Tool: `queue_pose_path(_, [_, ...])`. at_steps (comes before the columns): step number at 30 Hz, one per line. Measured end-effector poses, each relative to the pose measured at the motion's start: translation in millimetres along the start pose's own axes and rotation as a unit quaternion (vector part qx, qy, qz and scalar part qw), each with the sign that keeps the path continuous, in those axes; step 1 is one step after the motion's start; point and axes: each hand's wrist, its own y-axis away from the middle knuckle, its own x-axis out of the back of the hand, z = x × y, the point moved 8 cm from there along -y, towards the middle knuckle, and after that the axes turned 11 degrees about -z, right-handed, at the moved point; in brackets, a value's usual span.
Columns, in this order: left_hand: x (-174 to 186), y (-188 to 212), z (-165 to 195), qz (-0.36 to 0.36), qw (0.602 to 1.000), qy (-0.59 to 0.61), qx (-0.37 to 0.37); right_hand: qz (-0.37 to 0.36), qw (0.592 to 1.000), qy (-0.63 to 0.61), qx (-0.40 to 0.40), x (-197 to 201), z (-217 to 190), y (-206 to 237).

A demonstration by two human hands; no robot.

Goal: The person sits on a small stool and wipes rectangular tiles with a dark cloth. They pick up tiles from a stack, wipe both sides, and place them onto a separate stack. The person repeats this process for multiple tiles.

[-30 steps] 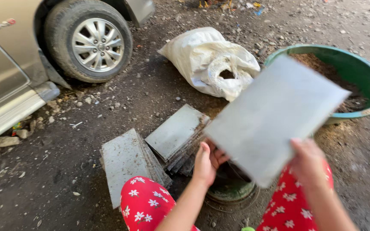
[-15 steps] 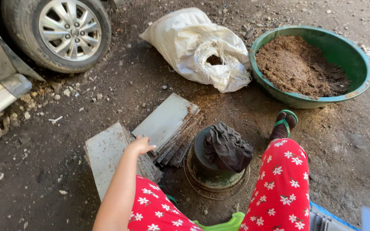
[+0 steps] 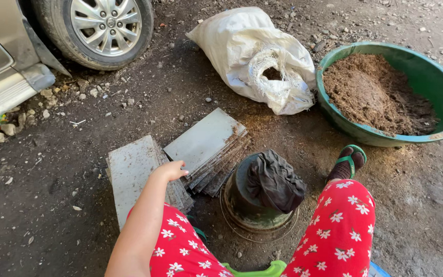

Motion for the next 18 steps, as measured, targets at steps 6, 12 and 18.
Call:
queue_pose_path(6, [-6,-7,-3,0.003,1.0,0.004,-0.007,0.003,1.0,0.023,0.006,1,2,-6])
queue_pose_path(12, [-7,-9,5,0.004,1.0,0.0,-0.008,0.006,0.999,0.047,0.015,-2,-4,-8])
queue_pose_path(18, [-10,-8,12,-0.002,1.0,-0.003,-0.003,0.016,0.996,0.079,0.03,-19,-14,-14])
